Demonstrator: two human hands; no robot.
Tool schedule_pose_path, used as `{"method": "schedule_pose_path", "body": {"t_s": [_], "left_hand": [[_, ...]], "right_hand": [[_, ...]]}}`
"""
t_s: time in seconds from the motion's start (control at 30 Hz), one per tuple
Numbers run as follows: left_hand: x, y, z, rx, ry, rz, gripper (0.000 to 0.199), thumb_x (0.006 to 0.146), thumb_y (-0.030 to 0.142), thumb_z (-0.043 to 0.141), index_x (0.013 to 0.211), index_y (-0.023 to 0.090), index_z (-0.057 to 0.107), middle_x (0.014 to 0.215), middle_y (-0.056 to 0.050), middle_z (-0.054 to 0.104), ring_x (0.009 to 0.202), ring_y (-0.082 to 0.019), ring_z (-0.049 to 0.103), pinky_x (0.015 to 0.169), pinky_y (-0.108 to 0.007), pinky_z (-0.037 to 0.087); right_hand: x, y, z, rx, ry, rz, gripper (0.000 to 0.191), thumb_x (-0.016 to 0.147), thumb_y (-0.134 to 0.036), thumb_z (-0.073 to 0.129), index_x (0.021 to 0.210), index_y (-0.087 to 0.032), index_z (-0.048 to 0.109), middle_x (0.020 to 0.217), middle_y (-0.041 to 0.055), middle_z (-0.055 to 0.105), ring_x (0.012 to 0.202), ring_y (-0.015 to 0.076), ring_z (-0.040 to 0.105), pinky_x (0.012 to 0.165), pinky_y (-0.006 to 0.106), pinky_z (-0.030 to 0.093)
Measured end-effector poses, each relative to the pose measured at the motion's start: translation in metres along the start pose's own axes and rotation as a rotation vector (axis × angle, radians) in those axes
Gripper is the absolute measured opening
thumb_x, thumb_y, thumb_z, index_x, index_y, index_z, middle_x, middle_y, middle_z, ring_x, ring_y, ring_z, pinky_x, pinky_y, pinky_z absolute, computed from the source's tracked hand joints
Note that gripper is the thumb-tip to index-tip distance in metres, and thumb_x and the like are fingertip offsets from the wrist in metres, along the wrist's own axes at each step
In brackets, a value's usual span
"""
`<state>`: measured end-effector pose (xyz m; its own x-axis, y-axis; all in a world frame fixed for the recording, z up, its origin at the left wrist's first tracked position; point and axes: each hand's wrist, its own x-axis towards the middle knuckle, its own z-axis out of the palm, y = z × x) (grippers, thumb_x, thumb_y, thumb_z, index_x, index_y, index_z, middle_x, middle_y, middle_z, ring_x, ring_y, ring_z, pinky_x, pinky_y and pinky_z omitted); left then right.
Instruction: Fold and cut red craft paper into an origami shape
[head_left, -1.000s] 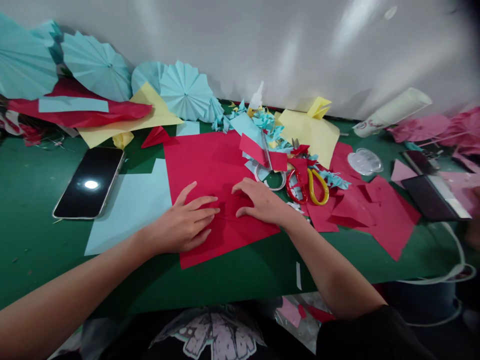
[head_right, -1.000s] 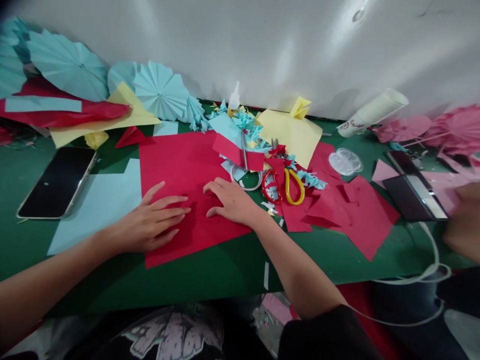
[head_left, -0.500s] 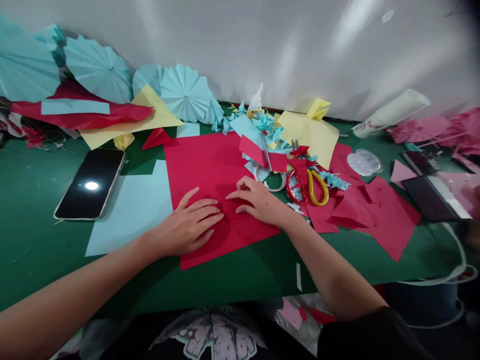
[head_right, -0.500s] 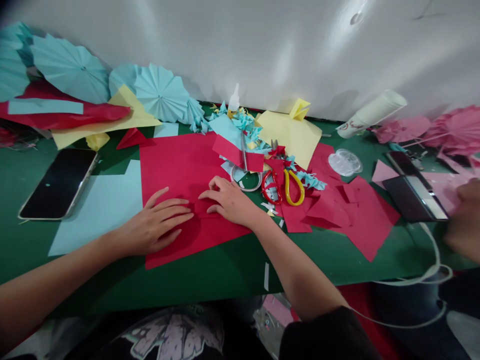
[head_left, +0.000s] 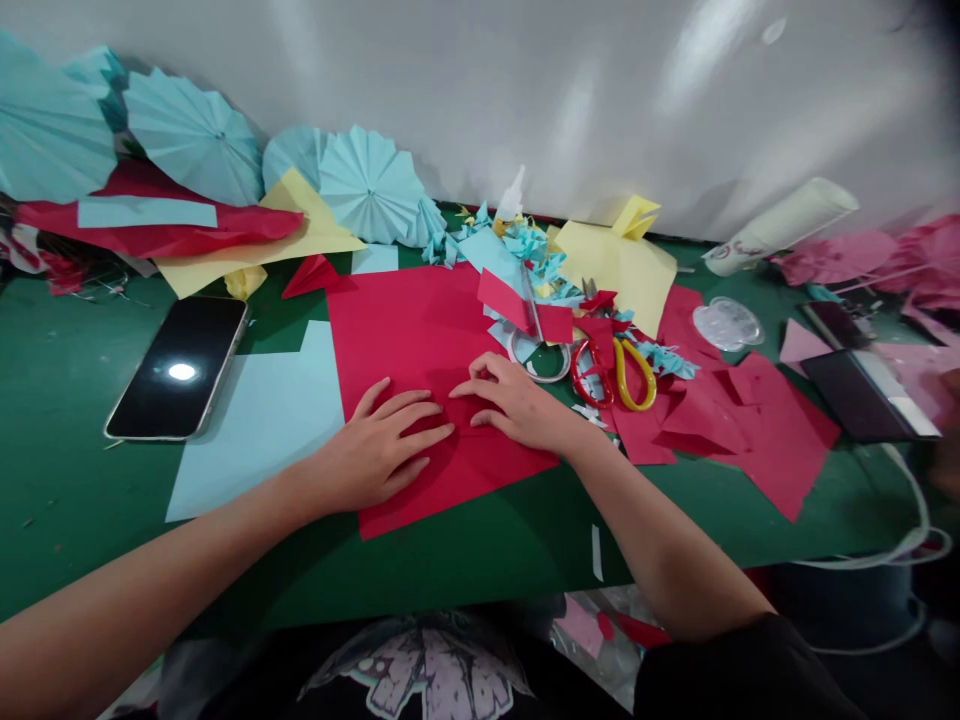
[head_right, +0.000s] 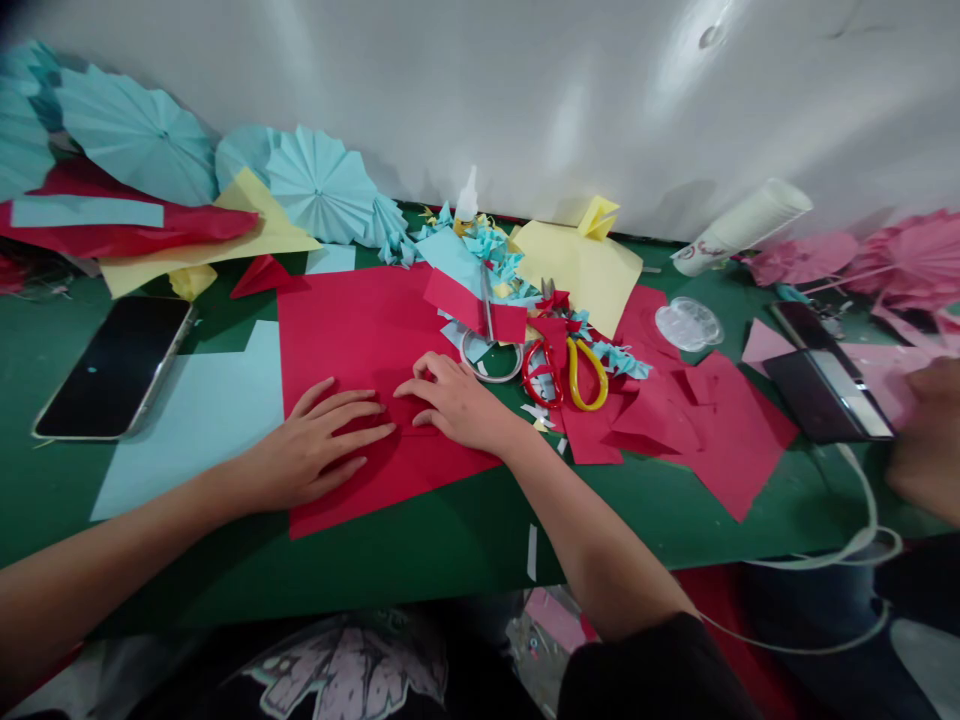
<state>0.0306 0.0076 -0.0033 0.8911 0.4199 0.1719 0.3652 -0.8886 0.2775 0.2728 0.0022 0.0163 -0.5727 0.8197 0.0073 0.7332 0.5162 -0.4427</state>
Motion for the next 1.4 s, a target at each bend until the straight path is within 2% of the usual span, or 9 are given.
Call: {"method": "schedule_pose_path", "body": {"t_s": [0.3, 0.47, 0.57, 0.7, 0.8, 0.97, 1.1, 1.23, 1.4], "left_hand": [[-0.002, -0.002, 0.001, -0.008, 0.029, 0.011, 0.035, 0.090, 0.023, 0.042, 0.123, 0.023, 0.053, 0.134, -0.011, 0.047, 0.129, -0.027, 0.035, 0.106, -0.055, 0.022], [-0.002, 0.000, 0.000, -0.020, 0.022, -0.003, 0.035, 0.090, 0.023, 0.042, 0.122, 0.022, 0.054, 0.138, -0.008, 0.044, 0.133, -0.027, 0.030, 0.107, -0.055, 0.019], [-0.001, 0.001, 0.000, -0.040, 0.014, -0.016, 0.035, 0.091, 0.024, 0.038, 0.122, 0.020, 0.054, 0.134, -0.008, 0.050, 0.131, -0.026, 0.034, 0.108, -0.054, 0.017], [0.000, 0.002, 0.002, -0.049, -0.003, -0.025, 0.036, 0.092, 0.025, 0.037, 0.123, 0.019, 0.053, 0.131, -0.007, 0.053, 0.131, -0.027, 0.033, 0.108, -0.056, 0.014], [0.000, 0.002, 0.002, -0.040, -0.018, -0.038, 0.037, 0.092, 0.027, 0.036, 0.125, 0.020, 0.052, 0.131, -0.006, 0.053, 0.132, -0.028, 0.031, 0.108, -0.057, 0.012], [-0.001, 0.002, 0.000, 0.000, -0.040, -0.063, 0.037, 0.093, 0.029, 0.036, 0.125, 0.022, 0.052, 0.135, -0.006, 0.048, 0.133, -0.031, 0.027, 0.105, -0.060, 0.017], [-0.001, 0.002, 0.000, 0.031, -0.049, -0.065, 0.037, 0.093, 0.030, 0.037, 0.127, 0.023, 0.051, 0.137, -0.007, 0.046, 0.133, -0.033, 0.027, 0.104, -0.061, 0.018], [-0.001, 0.002, 0.000, 0.045, -0.055, -0.059, 0.038, 0.093, 0.032, 0.037, 0.127, 0.025, 0.050, 0.136, -0.006, 0.048, 0.133, -0.034, 0.027, 0.103, -0.063, 0.017], [-0.002, 0.003, 0.000, 0.066, -0.059, -0.059, 0.037, 0.093, 0.033, 0.037, 0.127, 0.025, 0.051, 0.138, -0.007, 0.045, 0.133, -0.035, 0.026, 0.102, -0.064, 0.017]], "right_hand": [[0.001, -0.002, 0.001, -0.103, 0.073, -0.059, 0.021, 0.085, -0.012, 0.048, 0.102, -0.021, 0.056, 0.103, 0.0075, 0.045, 0.093, 0.0183, 0.046, 0.080, 0.034, 0.037], [0.003, -0.001, 0.005, -0.135, 0.175, -0.031, 0.014, 0.085, -0.015, 0.048, 0.098, -0.020, 0.053, 0.101, 0.0082, 0.050, 0.095, 0.0204, 0.048, 0.079, 0.035, 0.037], [0.004, -0.003, 0.006, -0.035, 0.215, 0.081, 0.020, 0.082, -0.019, 0.055, 0.101, -0.019, 0.049, 0.100, 0.0087, 0.053, 0.090, 0.0202, 0.051, 0.074, 0.033, 0.040], [0.006, -0.010, 0.005, 0.138, 0.197, 0.274, 0.025, 0.076, -0.019, 0.063, 0.096, -0.019, 0.048, 0.077, 0.0007, 0.054, 0.068, 0.0140, 0.051, 0.060, 0.026, 0.037], [0.009, -0.015, 0.004, 0.238, 0.193, 0.347, 0.026, 0.071, -0.017, 0.066, 0.090, -0.019, 0.047, 0.065, -0.0050, 0.049, 0.059, 0.0107, 0.049, 0.057, 0.024, 0.036], [0.014, -0.022, 0.007, 0.250, 0.299, 0.442, 0.028, 0.069, -0.017, 0.067, 0.087, -0.019, 0.046, 0.060, -0.0072, 0.048, 0.057, 0.0099, 0.051, 0.058, 0.023, 0.038], [0.019, -0.028, 0.002, 0.252, 0.206, 0.528, 0.021, 0.068, -0.020, 0.069, 0.077, -0.018, 0.049, 0.056, -0.0050, 0.054, 0.056, 0.0102, 0.053, 0.060, 0.023, 0.040], [0.022, -0.032, -0.005, 0.489, 0.053, 0.626, 0.019, 0.073, -0.024, 0.065, 0.083, -0.018, 0.050, 0.049, -0.0062, 0.055, 0.038, 0.0073, 0.047, 0.045, 0.020, 0.038], [0.025, -0.026, -0.010, 0.740, 0.007, 0.674, 0.014, 0.080, -0.028, 0.058, 0.075, -0.016, 0.051, 0.048, -0.0031, 0.058, 0.029, 0.0037, 0.040, 0.031, 0.016, 0.028]]}}
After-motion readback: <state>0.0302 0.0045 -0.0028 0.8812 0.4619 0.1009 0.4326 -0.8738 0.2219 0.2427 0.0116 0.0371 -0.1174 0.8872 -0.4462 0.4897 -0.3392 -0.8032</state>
